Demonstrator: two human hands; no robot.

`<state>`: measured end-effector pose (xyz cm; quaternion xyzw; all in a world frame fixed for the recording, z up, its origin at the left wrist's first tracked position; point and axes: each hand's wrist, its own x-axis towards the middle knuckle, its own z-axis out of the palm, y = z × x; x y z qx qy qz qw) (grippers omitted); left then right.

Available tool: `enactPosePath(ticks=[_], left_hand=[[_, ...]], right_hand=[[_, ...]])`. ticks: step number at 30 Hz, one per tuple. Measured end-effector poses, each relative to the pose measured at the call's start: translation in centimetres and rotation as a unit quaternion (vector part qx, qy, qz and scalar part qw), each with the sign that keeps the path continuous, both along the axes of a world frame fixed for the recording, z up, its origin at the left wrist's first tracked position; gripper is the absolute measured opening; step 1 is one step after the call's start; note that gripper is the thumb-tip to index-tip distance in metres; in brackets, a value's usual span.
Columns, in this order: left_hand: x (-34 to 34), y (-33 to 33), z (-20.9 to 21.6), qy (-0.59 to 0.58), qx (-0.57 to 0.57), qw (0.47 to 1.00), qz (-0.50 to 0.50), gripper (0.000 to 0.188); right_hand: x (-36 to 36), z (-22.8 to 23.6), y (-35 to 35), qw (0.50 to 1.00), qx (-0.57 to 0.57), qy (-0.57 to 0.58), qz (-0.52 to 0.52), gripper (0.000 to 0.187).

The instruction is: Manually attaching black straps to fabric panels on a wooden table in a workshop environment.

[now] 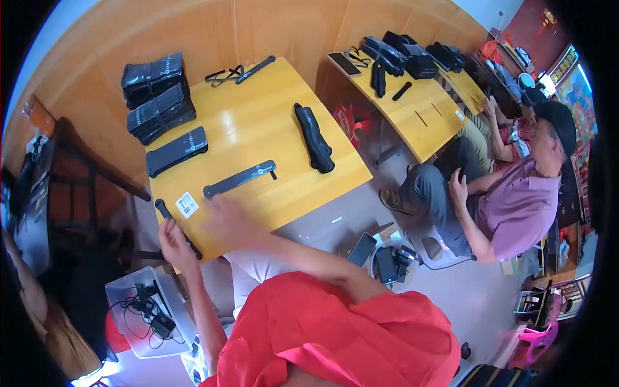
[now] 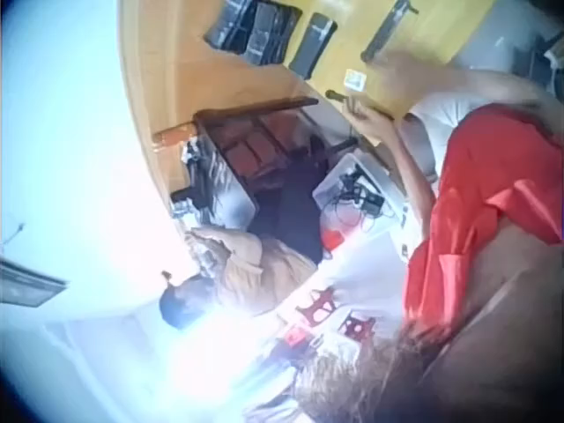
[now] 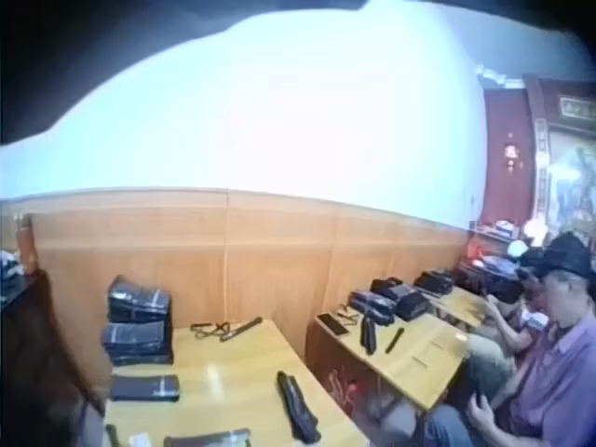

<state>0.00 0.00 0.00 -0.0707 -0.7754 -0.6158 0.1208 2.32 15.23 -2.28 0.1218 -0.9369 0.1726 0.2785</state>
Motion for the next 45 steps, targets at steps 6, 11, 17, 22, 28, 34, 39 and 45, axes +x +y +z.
enactPosePath(ticks=[6, 11, 17, 22, 28, 34, 39, 45], left_hand=[[3.3, -3.3, 0.6, -0.030, 0.131, 0.981, 0.143, 0.024], [4.4, -5.9, -2.2, -0.073, 0.153, 0.976, 0.134, 0.024], [5.3, -4.5, 1.6, -0.232, 0.301, 0.925, -0.016, 0.021], [5.4, -4.0, 1.7, -0.308, 0.392, 0.847, -0.184, 0.016], [5.7, -2.6, 3.4, -0.265, 0.390, 0.882, -0.028, 0.016], [5.9, -1.4, 3.8, -0.278, 0.358, 0.885, -0.111, 0.017], [6.4, -1.3, 4.0, -0.278, 0.362, 0.879, -0.136, 0.018], [6.5, -1.3, 4.8, -0.299, 0.357, 0.874, -0.136, 0.022]], right_hand=[[-0.2, 1.6, -9.4, 0.987, -0.057, -0.143, -0.039, 0.054], [-0.4, 0.1, -10.0, 0.990, 0.005, -0.127, -0.065, 0.047], [1.5, 1.1, -6.9, 0.905, -0.390, -0.134, 0.103, 0.031], [5.0, 6.5, -4.0, 0.840, -0.448, -0.262, 0.160, 0.031], [6.3, 6.8, -2.5, 0.832, -0.456, -0.224, 0.222, 0.034], [6.1, 6.9, -2.2, 0.828, -0.491, -0.208, 0.174, 0.031], [6.2, 7.0, -0.8, 0.798, -0.523, -0.226, 0.195, 0.027], [5.6, 6.8, 0.3, 0.733, -0.580, -0.274, 0.227, 0.021]])
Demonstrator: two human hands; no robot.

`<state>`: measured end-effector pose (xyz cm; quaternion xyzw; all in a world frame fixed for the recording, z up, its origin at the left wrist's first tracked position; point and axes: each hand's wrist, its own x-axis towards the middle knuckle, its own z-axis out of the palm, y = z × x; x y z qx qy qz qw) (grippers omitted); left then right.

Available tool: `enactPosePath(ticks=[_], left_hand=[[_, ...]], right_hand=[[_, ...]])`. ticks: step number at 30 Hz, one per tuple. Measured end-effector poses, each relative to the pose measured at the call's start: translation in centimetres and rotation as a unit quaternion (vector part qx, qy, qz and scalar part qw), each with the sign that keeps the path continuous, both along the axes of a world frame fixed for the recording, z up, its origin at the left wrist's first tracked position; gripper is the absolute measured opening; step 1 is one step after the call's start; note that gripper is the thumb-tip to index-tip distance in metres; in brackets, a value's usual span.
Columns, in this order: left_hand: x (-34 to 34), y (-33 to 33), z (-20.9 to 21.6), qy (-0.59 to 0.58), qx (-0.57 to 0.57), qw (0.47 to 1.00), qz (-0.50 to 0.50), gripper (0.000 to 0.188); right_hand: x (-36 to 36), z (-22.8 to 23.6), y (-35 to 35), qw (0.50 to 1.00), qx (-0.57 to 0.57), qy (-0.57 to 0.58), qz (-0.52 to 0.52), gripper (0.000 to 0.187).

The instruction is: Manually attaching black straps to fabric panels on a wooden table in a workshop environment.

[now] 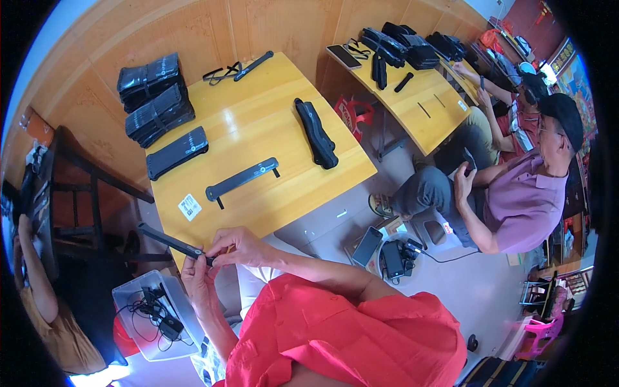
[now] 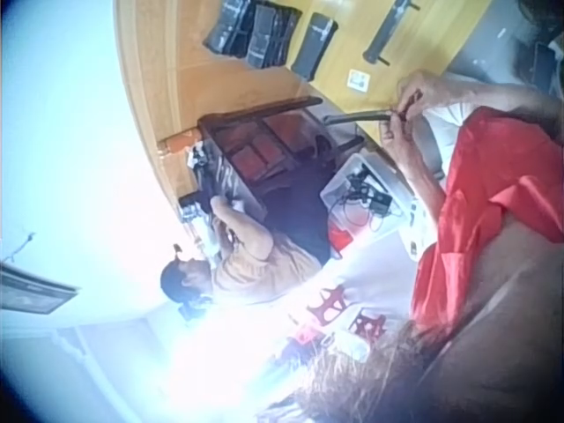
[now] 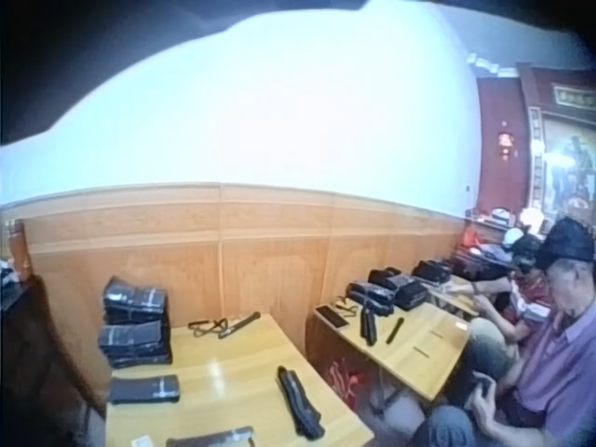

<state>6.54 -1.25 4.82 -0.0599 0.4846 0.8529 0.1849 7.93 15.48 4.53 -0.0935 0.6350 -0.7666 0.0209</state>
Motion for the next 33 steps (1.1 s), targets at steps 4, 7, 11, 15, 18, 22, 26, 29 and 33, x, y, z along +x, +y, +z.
enactPosePath(ticks=[4, 7, 11, 15, 18, 22, 26, 29, 33], left_hand=[[0.3, -0.2, 0.4, -0.024, 0.010, 1.000, 0.001, 0.029], [0.4, 0.0, 0.4, -0.017, -0.013, 1.000, -0.008, 0.033], [-0.5, 1.7, 1.0, -0.027, -0.059, 0.996, -0.054, 0.034], [-1.0, 3.8, 2.2, -0.020, -0.040, 0.998, -0.046, 0.030], [-1.3, 3.6, 2.4, -0.010, -0.007, 0.998, -0.059, 0.030], [-1.3, 3.8, 2.5, -0.008, 0.008, 0.998, -0.062, 0.029], [-1.3, 4.1, 2.4, -0.021, 0.011, 0.998, -0.054, 0.029], [-1.4, 4.3, 1.8, -0.018, 0.011, 0.999, -0.036, 0.029], [-1.2, 4.8, 1.3, -0.001, -0.016, 1.000, -0.015, 0.030]], right_hand=[[-0.2, 0.3, 0.3, 0.998, -0.049, -0.001, 0.040, 0.019], [-0.4, 0.4, 0.9, 0.994, 0.069, 0.084, 0.028, 0.016], [-0.4, 1.3, 2.3, 0.991, -0.071, -0.100, 0.049, 0.013], [-0.1, 2.9, 3.8, 0.992, -0.071, -0.102, 0.000, 0.011], [-0.5, 2.6, 3.8, 0.985, -0.120, -0.126, 0.014, 0.012], [-0.3, 2.2, 3.6, 0.982, -0.137, -0.133, 0.010, 0.013], [0.3, 3.3, 3.1, 0.996, -0.043, -0.064, -0.046, 0.012], [0.7, 3.4, 2.8, 0.991, 0.093, 0.039, -0.090, 0.012], [1.1, 4.0, 2.9, 0.944, 0.257, 0.168, -0.125, 0.012]])
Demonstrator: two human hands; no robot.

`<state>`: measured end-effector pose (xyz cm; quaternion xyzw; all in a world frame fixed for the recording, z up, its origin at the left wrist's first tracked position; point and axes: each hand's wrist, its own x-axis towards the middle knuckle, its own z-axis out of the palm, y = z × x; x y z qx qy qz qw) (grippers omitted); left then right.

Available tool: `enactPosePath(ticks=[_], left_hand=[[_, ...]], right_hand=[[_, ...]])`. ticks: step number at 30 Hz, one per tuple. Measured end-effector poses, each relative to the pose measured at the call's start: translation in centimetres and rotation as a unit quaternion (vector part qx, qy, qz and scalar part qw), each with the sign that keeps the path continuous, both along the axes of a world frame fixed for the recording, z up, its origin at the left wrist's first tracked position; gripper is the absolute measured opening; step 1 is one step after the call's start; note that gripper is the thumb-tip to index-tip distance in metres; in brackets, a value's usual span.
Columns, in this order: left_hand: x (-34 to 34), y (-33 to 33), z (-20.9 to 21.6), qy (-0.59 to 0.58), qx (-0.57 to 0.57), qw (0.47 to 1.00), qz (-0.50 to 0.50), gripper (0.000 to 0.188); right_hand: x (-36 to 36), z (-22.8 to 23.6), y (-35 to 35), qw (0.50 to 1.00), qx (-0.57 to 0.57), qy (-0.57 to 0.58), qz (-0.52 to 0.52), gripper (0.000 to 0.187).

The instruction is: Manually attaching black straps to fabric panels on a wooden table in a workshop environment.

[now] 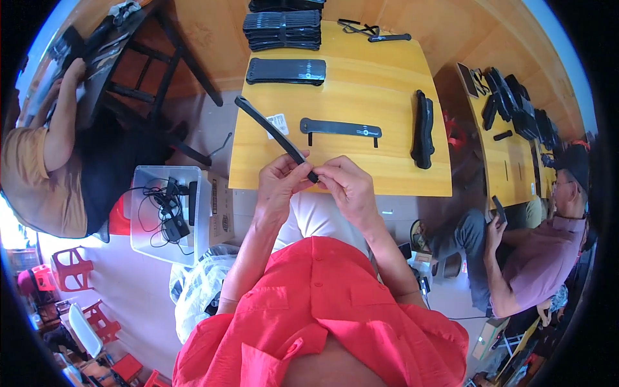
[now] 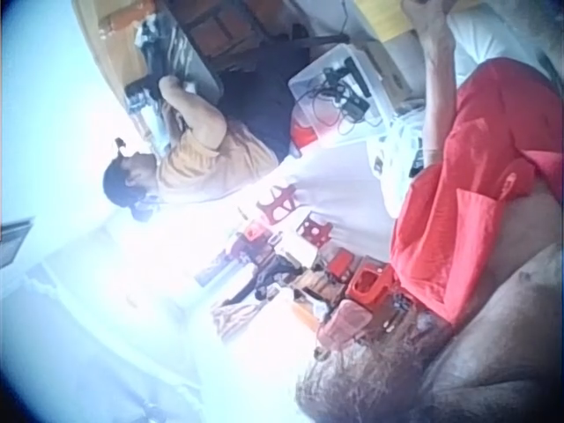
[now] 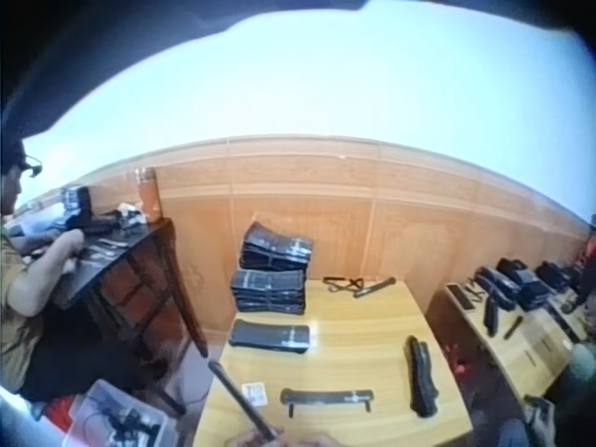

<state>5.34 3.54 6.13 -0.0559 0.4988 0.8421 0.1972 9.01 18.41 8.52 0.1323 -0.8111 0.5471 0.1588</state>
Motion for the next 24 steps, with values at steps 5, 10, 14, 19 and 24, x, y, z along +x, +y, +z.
enactPosePath(ticks=[5, 10, 14, 19, 24], left_hand=[[0.23, 0.38, -0.29, 0.008, -0.001, 1.000, 0.014, 0.031], [0.57, 0.56, -0.11, 0.029, 0.010, 0.999, 0.007, 0.035], [0.60, 0.49, 0.22, 0.035, -0.005, 0.999, 0.008, 0.038], [0.32, 0.31, 0.11, 0.029, 0.001, 0.999, -0.014, 0.039], [0.24, -0.37, -0.24, 0.028, -0.014, 0.997, -0.077, 0.039]], right_hand=[[0.26, -0.05, -0.15, 0.999, 0.034, 0.030, -0.024, 0.011], [0.41, 0.03, -0.11, 0.999, 0.023, 0.014, -0.022, 0.011], [0.41, -0.48, -0.49, 0.997, 0.051, 0.042, -0.043, 0.013], [0.46, -0.16, -0.70, 0.993, 0.093, 0.050, -0.059, 0.014], [0.19, -0.28, -0.26, 0.992, 0.124, 0.024, -0.027, 0.011]])
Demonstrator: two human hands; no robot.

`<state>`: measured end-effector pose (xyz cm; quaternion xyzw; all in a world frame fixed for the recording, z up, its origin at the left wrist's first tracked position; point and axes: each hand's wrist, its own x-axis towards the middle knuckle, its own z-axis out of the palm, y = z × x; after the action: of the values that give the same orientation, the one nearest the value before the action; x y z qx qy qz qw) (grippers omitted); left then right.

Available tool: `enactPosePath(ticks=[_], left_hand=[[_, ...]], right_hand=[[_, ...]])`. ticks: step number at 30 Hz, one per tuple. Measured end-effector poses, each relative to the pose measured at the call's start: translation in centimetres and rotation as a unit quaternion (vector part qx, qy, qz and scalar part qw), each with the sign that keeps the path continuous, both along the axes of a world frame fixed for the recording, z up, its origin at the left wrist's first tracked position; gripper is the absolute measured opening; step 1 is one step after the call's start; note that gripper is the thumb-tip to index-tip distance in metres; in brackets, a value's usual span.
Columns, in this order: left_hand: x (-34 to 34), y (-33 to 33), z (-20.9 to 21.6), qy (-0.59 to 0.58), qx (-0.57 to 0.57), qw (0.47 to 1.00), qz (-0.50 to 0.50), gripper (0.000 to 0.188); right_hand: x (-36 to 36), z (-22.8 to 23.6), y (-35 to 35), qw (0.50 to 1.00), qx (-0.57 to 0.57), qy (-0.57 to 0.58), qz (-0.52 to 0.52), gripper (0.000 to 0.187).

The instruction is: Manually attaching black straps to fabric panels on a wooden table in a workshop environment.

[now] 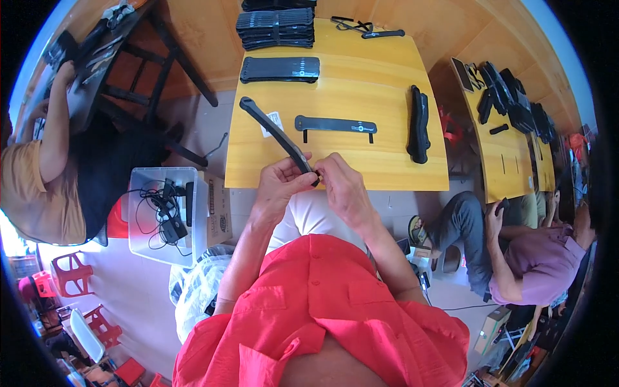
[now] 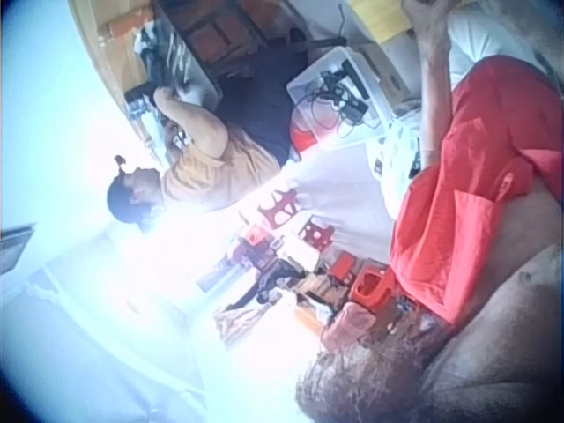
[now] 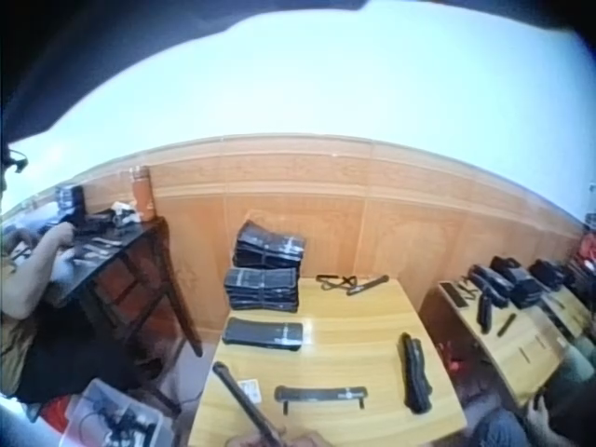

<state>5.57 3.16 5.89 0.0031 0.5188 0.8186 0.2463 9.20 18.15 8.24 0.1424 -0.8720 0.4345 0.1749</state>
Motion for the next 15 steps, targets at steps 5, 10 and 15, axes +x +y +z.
enactPosePath(ticks=[5, 10, 15], left_hand=[[1.5, 0.7, 0.3, -0.035, 0.021, 0.994, -0.101, 0.038], [1.2, 0.9, -0.5, -0.102, 0.062, 0.993, -0.020, 0.021], [1.4, 2.0, 0.7, -0.086, -0.004, 0.996, 0.013, 0.020]], right_hand=[[-2.7, -0.9, 2.8, 0.996, 0.040, 0.038, -0.063, 0.008], [-1.8, -0.8, 2.3, 0.997, 0.010, 0.000, -0.070, 0.009], [0.4, -0.3, -0.2, 0.999, -0.040, -0.025, -0.017, 0.021]])
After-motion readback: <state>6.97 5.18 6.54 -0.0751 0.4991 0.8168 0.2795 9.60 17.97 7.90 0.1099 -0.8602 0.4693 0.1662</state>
